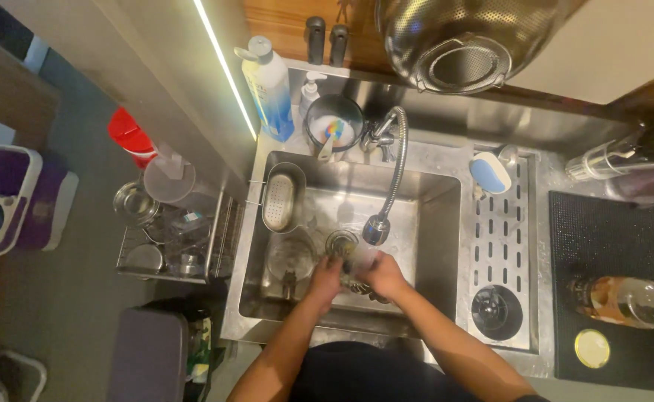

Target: Washing and rinsing various coffee-making components and glass containers in a sink.

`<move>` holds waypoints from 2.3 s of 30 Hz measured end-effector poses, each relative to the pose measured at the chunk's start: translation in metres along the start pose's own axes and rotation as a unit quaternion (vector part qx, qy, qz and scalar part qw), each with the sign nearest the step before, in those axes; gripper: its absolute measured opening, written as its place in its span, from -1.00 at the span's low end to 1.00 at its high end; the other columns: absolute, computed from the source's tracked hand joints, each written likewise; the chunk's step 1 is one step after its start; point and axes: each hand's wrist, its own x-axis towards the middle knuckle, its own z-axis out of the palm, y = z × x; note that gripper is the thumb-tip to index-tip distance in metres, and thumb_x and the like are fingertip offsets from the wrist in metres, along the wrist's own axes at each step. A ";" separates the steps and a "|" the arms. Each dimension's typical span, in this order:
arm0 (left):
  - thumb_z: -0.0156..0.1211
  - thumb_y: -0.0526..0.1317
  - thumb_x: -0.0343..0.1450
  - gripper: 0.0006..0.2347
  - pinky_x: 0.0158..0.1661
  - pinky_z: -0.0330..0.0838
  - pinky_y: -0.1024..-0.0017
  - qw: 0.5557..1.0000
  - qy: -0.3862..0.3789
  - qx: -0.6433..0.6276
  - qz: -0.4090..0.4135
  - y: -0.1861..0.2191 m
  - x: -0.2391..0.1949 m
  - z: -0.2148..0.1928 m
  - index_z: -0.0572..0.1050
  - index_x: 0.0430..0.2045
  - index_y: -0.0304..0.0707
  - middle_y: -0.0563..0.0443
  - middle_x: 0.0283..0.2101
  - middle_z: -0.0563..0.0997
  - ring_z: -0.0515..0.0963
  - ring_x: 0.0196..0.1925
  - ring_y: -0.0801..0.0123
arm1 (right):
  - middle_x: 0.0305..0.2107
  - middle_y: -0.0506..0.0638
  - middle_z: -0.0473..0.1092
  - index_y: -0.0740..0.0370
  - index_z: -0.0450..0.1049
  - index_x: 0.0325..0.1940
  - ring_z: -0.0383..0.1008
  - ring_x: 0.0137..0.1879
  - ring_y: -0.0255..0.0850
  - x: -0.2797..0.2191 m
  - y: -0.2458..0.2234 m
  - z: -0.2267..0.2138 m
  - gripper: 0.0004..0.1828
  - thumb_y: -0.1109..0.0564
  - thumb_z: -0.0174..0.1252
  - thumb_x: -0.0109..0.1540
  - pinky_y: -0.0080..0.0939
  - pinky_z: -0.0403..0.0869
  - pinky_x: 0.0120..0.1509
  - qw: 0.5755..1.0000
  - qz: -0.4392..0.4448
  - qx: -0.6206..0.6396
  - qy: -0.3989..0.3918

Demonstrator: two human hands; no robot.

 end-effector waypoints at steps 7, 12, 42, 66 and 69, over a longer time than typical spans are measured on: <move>0.05 -0.22 0.45 -0.65 -0.02 0.53 0.12 0.984 0.055 -0.161 -0.061 -0.003 0.012 0.009 0.26 0.16 0.00 -0.04 0.15 0.48 0.56 0.08 0.22 | -0.21 0.07 0.56 0.36 0.48 0.02 0.57 -0.13 -0.22 0.027 0.081 -0.040 -0.67 0.22 0.26 0.18 -0.21 0.54 -0.06 0.983 -0.162 -0.023 0.083; 0.05 -0.21 0.43 -0.76 0.00 0.55 0.14 0.965 0.039 -0.243 -0.091 -0.046 0.033 -0.015 0.42 -0.03 -0.17 -0.03 -0.10 0.52 0.57 -0.06 0.19 | -0.12 0.06 0.56 0.30 0.46 0.10 0.57 -0.07 -0.24 -0.004 0.098 -0.064 -0.62 0.17 0.24 0.21 -0.25 0.52 0.02 0.974 -0.173 0.012 0.146; 0.05 -0.15 0.36 -0.49 -0.12 0.57 0.12 0.963 -0.012 -0.137 -0.233 -0.012 -0.017 -0.026 0.26 0.28 0.09 0.02 -0.01 0.54 0.58 -0.11 0.14 | -0.13 0.29 0.51 0.18 0.59 -0.06 0.52 0.05 0.16 0.228 -0.268 -0.004 -0.65 0.15 0.26 0.06 0.01 0.46 0.14 0.841 -0.208 -0.497 0.061; 0.24 0.14 0.29 -0.53 -0.16 0.45 0.31 0.993 0.022 0.041 -0.110 0.044 -0.049 -0.008 0.56 0.04 -0.02 0.15 -0.23 0.69 0.60 -0.26 0.38 | -0.10 0.06 0.56 0.46 0.52 0.08 0.58 0.00 -0.31 -0.048 -0.311 -0.064 -0.74 0.29 0.20 0.31 -0.30 0.55 0.17 0.833 -0.502 0.217 0.089; 0.36 0.05 0.24 -0.43 -0.21 0.50 0.23 0.961 0.050 0.270 0.039 0.052 -0.051 0.007 0.47 0.18 0.02 -0.12 -0.31 0.64 0.60 -0.32 0.26 | -0.05 0.11 0.55 0.50 0.49 0.09 0.58 0.06 -0.27 -0.075 -0.319 -0.071 -0.74 0.31 0.22 0.33 -0.27 0.55 0.24 0.796 -0.547 0.247 0.075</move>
